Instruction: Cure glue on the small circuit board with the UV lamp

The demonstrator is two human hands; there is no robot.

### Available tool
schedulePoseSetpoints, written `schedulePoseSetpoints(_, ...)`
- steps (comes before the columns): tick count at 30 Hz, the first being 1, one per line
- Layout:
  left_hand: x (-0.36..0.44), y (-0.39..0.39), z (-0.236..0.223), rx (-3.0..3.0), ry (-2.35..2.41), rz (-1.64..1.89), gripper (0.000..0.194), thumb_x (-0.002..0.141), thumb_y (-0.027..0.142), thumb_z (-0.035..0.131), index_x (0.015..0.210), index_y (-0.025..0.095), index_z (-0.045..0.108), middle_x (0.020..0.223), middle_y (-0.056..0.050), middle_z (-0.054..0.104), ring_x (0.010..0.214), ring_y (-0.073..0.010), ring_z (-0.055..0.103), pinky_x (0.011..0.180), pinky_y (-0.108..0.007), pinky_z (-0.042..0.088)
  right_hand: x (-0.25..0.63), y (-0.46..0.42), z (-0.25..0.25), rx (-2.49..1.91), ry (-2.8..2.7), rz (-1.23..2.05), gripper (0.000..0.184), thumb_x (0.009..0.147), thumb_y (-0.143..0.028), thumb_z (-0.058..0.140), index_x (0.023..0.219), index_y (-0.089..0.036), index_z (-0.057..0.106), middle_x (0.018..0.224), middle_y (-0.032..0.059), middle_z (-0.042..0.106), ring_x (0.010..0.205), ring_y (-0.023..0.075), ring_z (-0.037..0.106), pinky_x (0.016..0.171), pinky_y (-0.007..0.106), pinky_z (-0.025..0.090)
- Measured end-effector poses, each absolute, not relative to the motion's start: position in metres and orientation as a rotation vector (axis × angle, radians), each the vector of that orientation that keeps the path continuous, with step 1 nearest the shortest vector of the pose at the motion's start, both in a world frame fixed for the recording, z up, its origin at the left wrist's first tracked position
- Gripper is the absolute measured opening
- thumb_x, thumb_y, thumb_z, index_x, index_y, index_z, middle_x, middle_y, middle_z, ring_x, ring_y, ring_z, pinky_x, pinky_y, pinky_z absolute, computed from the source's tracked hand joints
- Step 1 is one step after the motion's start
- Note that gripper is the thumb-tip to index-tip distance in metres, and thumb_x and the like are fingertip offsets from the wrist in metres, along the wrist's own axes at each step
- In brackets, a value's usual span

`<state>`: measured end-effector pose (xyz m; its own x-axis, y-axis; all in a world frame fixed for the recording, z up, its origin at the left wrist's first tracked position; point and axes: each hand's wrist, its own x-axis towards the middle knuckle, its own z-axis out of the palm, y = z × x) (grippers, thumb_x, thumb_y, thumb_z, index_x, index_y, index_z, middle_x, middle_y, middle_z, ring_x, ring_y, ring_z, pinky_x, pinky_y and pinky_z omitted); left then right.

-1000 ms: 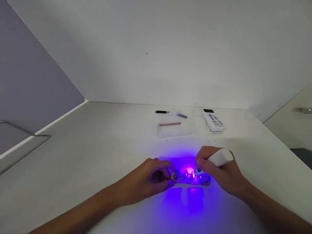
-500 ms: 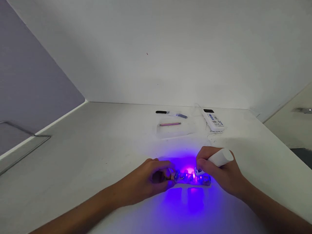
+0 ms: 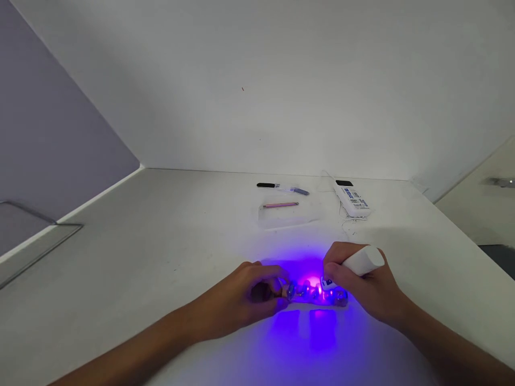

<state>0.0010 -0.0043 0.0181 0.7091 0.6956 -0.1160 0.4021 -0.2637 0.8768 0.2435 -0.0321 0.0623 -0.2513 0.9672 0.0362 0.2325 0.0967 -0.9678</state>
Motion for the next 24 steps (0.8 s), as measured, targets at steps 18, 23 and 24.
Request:
schedulePoseSetpoints(18,0.0006,-0.0037,0.0176,1.879,0.836,0.361,0.01,0.092,0.026,0.064,0.087,0.018,0.062,0.07,0.005,0.053,0.058,-0.0095,0.04,0.053,-0.02,0.032,0.2437,-0.0324,0.0628,-1.217,-1.614,1.2,0.023,0.083,-0.027,0.064,0.062,-0.019,0.06,0.062,-0.001,0.055,0.055,0.0116,0.048,0.048,0.023,0.04)
schedulePoseSetpoints(23,0.0001,-0.0044,0.0167,1.902,0.836,0.366,0.01,0.091,0.026,0.064,0.086,0.018,0.061,0.072,0.004,0.054,0.059,-0.0095,0.041,0.054,-0.02,0.033,0.2443,-0.0323,0.0625,-1.205,-1.612,1.202,0.023,0.084,-0.027,0.064,0.063,-0.019,0.059,0.062,-0.0011,0.055,0.056,0.0112,0.047,0.048,0.023,0.04)
schedulePoseSetpoints(24,0.0,-0.0048,0.0163,1.903,0.833,0.367,0.01,0.091,0.026,0.064,0.086,0.018,0.062,0.072,0.004,0.054,0.059,-0.0095,0.042,0.054,-0.02,0.033,0.2445,-0.0324,0.0624,-1.204,-1.614,1.2,0.023,0.084,-0.027,0.064,0.063,-0.018,0.059,0.062,-0.0013,0.054,0.055,0.0111,0.047,0.048,0.023,0.039)
